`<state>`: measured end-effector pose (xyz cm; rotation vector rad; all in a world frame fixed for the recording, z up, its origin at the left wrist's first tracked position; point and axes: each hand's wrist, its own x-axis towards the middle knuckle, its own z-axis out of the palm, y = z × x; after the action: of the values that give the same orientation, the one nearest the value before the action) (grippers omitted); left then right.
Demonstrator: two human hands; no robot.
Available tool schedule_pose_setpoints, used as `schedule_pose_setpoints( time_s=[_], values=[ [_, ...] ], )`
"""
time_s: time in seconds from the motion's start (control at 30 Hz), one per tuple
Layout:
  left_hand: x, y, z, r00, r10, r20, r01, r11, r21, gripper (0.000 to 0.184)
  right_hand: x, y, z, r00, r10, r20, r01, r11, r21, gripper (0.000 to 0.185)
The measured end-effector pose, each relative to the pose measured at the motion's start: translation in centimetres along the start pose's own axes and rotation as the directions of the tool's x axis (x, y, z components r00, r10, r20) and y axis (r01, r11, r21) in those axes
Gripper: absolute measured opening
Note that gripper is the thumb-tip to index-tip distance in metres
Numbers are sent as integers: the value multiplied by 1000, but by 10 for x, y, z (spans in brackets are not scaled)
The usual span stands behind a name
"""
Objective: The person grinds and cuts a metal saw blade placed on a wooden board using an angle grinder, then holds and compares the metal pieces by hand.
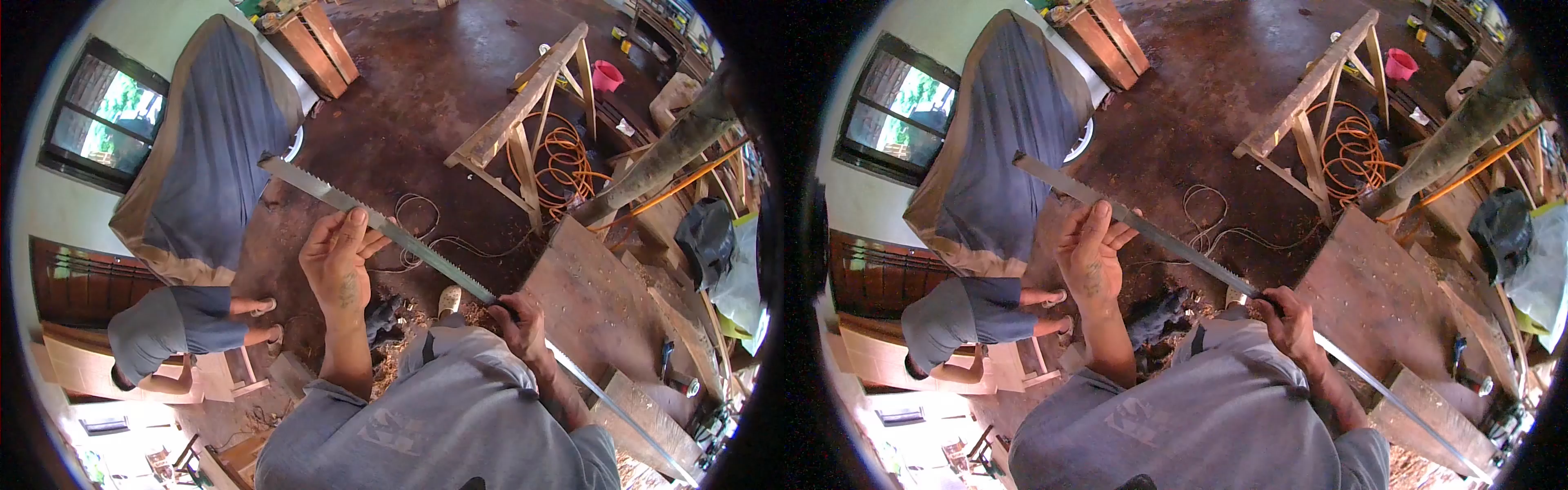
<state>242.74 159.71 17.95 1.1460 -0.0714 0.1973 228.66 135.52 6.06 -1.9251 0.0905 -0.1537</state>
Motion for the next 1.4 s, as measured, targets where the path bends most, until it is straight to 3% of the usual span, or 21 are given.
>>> schedule_pose_setpoints(
  time_s=[0.3, 0.5, 0.9, 1.07, 1.3, 1.4],
  values=[
    [-1, 4, -7, 994, -100, -30, 98, 993, -66, 10, -3, 6, 0, 998, -38, 58, 40, 999, -30, 15],
    [-6, 11, 4, 987, -155, -30, 147, 973, -180, 12, -1, 4, 2, 996, 85, 31, -85, 996, 9, 20],
    [-14, 5, 19, 999, -52, 11, 52, 999, 1, 13, 1, 6, 0, 989, 144, 30, -146, 988, 50, 23],
    [-16, 11, 25, 999, -37, 36, 35, 998, 50, 13, 1, 11, -1, 998, 56, 6, -56, 998, 4, 23],
    [-19, 6, 15, 1000, -9, 22, 7, 996, 90, 11, -3, 8, 0, 995, 104, -1, -104, 994, 37, 23],
    [-21, 7, 15, 1000, 9, -9, -8, 990, 143, 13, -3, 6, 4, 998, 64, -12, -64, 997, -44, 22]
  ],
)
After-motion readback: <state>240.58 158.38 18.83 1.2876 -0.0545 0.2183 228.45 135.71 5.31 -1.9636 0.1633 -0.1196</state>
